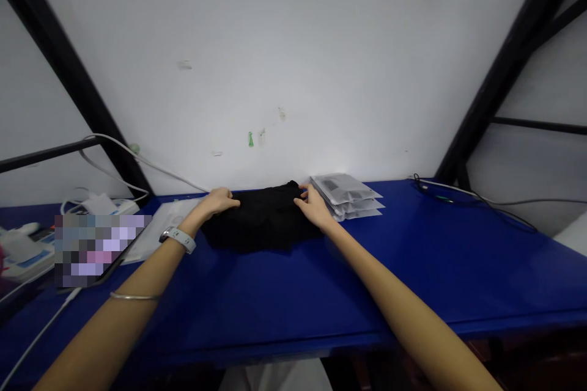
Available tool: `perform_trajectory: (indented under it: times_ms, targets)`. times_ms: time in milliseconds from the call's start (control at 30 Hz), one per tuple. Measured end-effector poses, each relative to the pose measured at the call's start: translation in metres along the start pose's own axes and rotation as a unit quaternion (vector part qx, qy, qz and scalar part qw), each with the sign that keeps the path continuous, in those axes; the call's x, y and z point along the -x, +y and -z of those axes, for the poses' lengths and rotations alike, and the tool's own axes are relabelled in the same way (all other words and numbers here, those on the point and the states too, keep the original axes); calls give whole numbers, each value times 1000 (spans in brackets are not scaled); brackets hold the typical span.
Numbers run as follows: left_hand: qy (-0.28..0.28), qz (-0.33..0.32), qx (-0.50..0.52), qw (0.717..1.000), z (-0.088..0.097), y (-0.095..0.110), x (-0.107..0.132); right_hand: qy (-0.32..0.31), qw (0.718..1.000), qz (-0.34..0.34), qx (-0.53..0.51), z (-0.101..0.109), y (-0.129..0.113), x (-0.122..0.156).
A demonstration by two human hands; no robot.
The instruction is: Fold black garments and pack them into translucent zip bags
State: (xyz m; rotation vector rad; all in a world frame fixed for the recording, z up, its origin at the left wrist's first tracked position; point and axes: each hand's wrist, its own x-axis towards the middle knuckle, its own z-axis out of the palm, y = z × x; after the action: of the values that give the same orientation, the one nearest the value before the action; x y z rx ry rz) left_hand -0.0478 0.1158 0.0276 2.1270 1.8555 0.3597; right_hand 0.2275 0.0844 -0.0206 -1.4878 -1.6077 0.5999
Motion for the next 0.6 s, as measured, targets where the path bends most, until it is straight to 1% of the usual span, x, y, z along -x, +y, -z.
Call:
perform_trajectory:
  times_ms: [100,167,200,267,300,400,467,500,533,600]
  targets:
    - [25,2,-82,996,14,23,-5,0,1000,10,3,-1,1,0]
    - [39,-2,-121,992,15,46,-6,1,1000,11,9,-2,2,-1]
    - [45,-11,-130,990,12,59,-5,2,1000,10,11,-2,2,-1]
    - [51,-43,-136,988,-2,84,1,4,1000,10,14,-2,1,-1]
    - [45,-68,-132,988,-12,96,4,5,1000,12,13,-2,0,-1]
    - [4,-127,-102,987,-42,122,15,12,1000,19,10,-2,-3,1]
    - [-23,-141,-63,988,-57,129,19,18,1000,22,10,-2,-4,1]
    - [-30,-144,-40,988,-61,129,19,20,999,25,10,-2,-4,1]
    - [-32,-150,-13,988,-63,126,19,22,999,28,12,-2,-4,1]
    - [-20,-171,56,983,-57,112,17,32,999,36,18,-1,-5,1]
